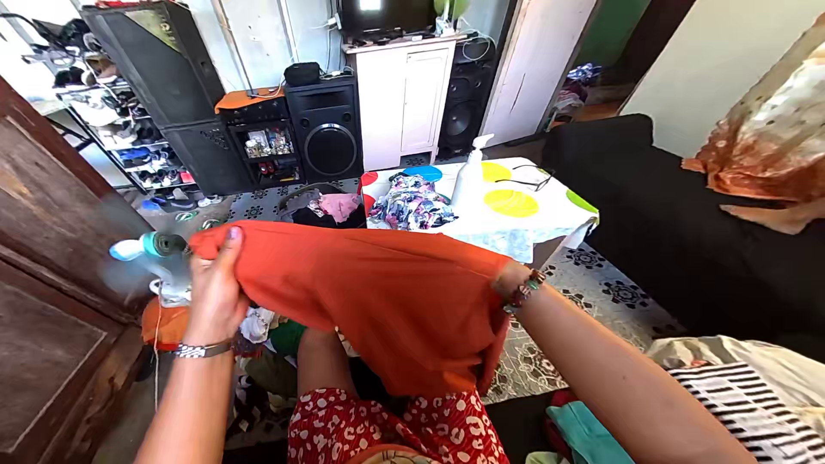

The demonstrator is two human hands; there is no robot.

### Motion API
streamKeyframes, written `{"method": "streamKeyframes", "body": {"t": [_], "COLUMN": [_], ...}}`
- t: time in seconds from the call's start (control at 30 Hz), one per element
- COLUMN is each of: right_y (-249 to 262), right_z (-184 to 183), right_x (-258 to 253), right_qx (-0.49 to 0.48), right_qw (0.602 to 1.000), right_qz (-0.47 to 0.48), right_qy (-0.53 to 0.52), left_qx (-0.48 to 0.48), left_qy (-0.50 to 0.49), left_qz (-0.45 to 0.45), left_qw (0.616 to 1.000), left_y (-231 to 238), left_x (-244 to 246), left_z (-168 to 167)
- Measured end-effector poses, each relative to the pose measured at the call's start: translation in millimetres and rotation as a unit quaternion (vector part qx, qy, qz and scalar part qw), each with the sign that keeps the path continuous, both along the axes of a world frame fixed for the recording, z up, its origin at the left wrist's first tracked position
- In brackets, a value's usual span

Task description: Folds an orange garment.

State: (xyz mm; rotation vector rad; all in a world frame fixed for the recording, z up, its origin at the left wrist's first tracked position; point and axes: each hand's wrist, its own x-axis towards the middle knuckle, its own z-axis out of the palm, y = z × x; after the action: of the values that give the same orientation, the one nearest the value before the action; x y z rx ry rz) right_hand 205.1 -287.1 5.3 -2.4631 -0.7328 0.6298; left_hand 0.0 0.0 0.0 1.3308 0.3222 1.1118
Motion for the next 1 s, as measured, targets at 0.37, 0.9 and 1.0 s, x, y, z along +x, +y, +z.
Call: {"method": "streamKeyframes", "body": {"t": [0.37, 0.9, 1.0], "right_y": [-2, -36, -42], "right_z": [-48, -32, -14], "right_x": [74, 108, 99], "right_qx": [0.213, 0.126, 0.216], "right_qw": [0.902, 0.873, 0.907], "right_qz": [0.110, -0.138, -0.173], "right_qy": [-0.358, -0.450, -0.318], "left_qx": [0.055, 0.069, 0.089], "left_qy": [-0.023, -0.038, -0.052], "left_qz": [0.073, 0.101, 0.077], "left_qw": [0.996, 0.992, 0.992], "left_y": [46, 62, 76], "left_x": [-40, -64, -82], "left_z": [15, 22, 22]}}
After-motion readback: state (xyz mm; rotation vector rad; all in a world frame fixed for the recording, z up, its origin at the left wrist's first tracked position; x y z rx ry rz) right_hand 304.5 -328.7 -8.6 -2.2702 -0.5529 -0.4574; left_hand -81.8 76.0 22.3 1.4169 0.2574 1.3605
